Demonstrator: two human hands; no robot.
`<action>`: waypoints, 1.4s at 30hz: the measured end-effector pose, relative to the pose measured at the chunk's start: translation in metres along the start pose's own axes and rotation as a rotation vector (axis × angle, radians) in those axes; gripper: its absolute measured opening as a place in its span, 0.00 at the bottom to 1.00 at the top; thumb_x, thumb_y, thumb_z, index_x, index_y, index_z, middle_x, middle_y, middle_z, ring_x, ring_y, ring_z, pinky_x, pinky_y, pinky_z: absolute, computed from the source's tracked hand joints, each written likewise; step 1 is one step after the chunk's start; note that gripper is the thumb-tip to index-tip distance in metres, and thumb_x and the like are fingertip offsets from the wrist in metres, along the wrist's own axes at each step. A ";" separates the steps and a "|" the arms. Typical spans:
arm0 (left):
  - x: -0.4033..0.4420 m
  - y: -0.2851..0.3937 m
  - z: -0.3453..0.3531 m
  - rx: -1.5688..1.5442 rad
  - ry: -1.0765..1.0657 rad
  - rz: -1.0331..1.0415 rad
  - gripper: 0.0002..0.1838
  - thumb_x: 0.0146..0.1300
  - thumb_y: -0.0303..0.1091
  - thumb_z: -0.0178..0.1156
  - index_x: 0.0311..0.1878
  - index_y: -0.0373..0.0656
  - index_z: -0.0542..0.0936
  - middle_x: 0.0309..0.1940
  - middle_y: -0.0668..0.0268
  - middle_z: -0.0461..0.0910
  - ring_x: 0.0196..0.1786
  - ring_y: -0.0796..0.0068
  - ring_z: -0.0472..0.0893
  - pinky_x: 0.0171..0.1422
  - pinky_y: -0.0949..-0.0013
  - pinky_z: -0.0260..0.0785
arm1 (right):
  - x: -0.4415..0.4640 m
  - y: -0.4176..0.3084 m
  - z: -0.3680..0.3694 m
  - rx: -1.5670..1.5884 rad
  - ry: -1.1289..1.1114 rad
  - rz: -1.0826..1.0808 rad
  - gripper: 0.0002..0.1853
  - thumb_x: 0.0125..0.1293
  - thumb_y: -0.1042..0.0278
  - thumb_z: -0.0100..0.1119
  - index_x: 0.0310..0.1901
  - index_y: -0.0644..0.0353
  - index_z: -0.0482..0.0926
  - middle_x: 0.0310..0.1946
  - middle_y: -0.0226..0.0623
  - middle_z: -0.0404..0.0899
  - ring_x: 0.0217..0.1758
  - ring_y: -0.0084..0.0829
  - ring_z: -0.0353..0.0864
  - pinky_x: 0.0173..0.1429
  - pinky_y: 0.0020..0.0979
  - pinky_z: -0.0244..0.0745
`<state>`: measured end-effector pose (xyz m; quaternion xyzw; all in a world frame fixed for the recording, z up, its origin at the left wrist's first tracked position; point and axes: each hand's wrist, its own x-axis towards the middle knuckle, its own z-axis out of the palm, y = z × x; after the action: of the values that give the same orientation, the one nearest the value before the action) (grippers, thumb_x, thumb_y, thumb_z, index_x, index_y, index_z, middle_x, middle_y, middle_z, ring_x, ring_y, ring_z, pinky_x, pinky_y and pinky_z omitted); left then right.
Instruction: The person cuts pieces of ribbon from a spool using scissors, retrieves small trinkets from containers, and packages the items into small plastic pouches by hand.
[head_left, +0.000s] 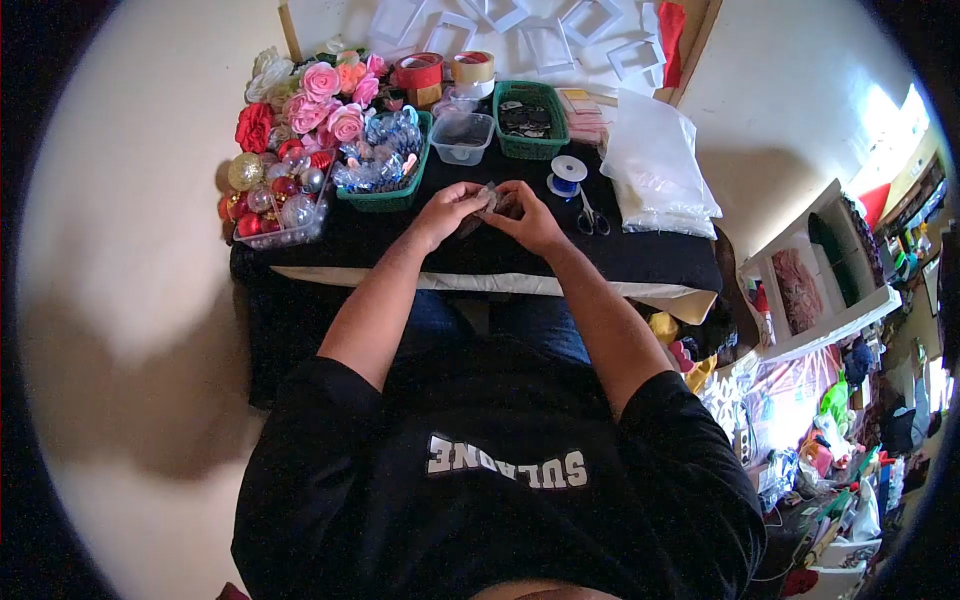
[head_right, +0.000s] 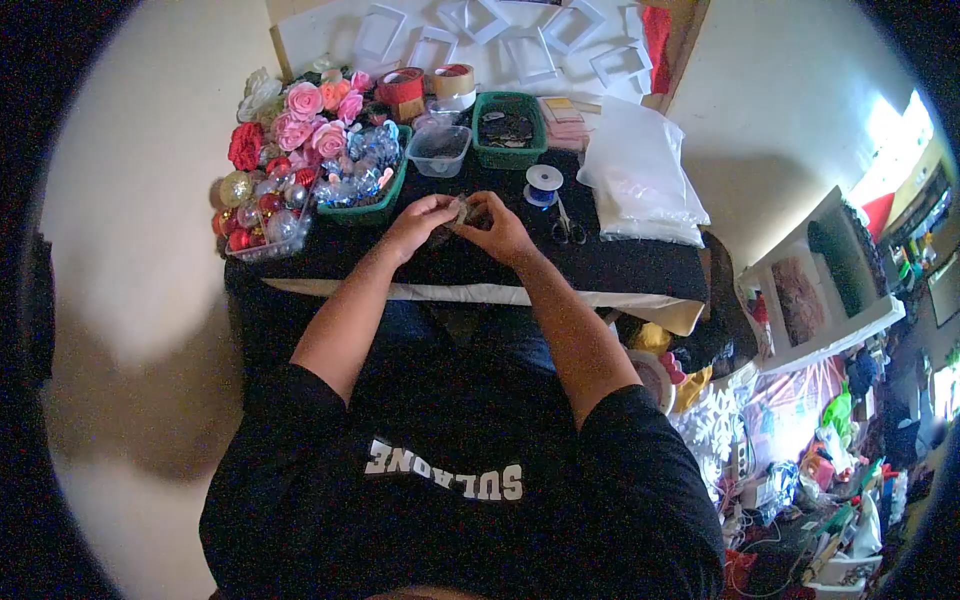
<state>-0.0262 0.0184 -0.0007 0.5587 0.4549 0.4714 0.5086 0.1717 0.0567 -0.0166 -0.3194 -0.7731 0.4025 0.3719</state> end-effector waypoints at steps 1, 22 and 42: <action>0.001 -0.001 -0.001 0.023 -0.009 -0.005 0.23 0.68 0.45 0.61 0.58 0.39 0.77 0.50 0.67 0.80 0.53 0.77 0.77 0.63 0.73 0.63 | 0.000 -0.003 -0.001 0.000 -0.016 0.035 0.26 0.58 0.61 0.74 0.52 0.58 0.70 0.38 0.34 0.78 0.41 0.26 0.78 0.47 0.31 0.76; -0.004 0.008 -0.006 -0.024 0.028 -0.133 0.20 0.63 0.37 0.58 0.57 0.43 0.78 0.42 0.68 0.81 0.41 0.77 0.80 0.47 0.74 0.70 | 0.000 -0.003 0.002 0.069 -0.077 0.056 0.18 0.59 0.62 0.74 0.43 0.58 0.76 0.34 0.29 0.80 0.39 0.21 0.78 0.47 0.28 0.76; 0.004 -0.005 -0.013 -0.092 0.070 -0.066 0.21 0.66 0.36 0.58 0.61 0.42 0.74 0.38 0.69 0.82 0.33 0.81 0.76 0.36 0.77 0.66 | 0.002 0.010 -0.002 0.149 0.183 0.096 0.13 0.64 0.62 0.70 0.41 0.62 0.79 0.33 0.29 0.81 0.37 0.20 0.77 0.45 0.26 0.73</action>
<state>-0.0388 0.0241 -0.0052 0.5027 0.4683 0.4940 0.5329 0.1737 0.0639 -0.0234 -0.3630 -0.6876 0.4453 0.4441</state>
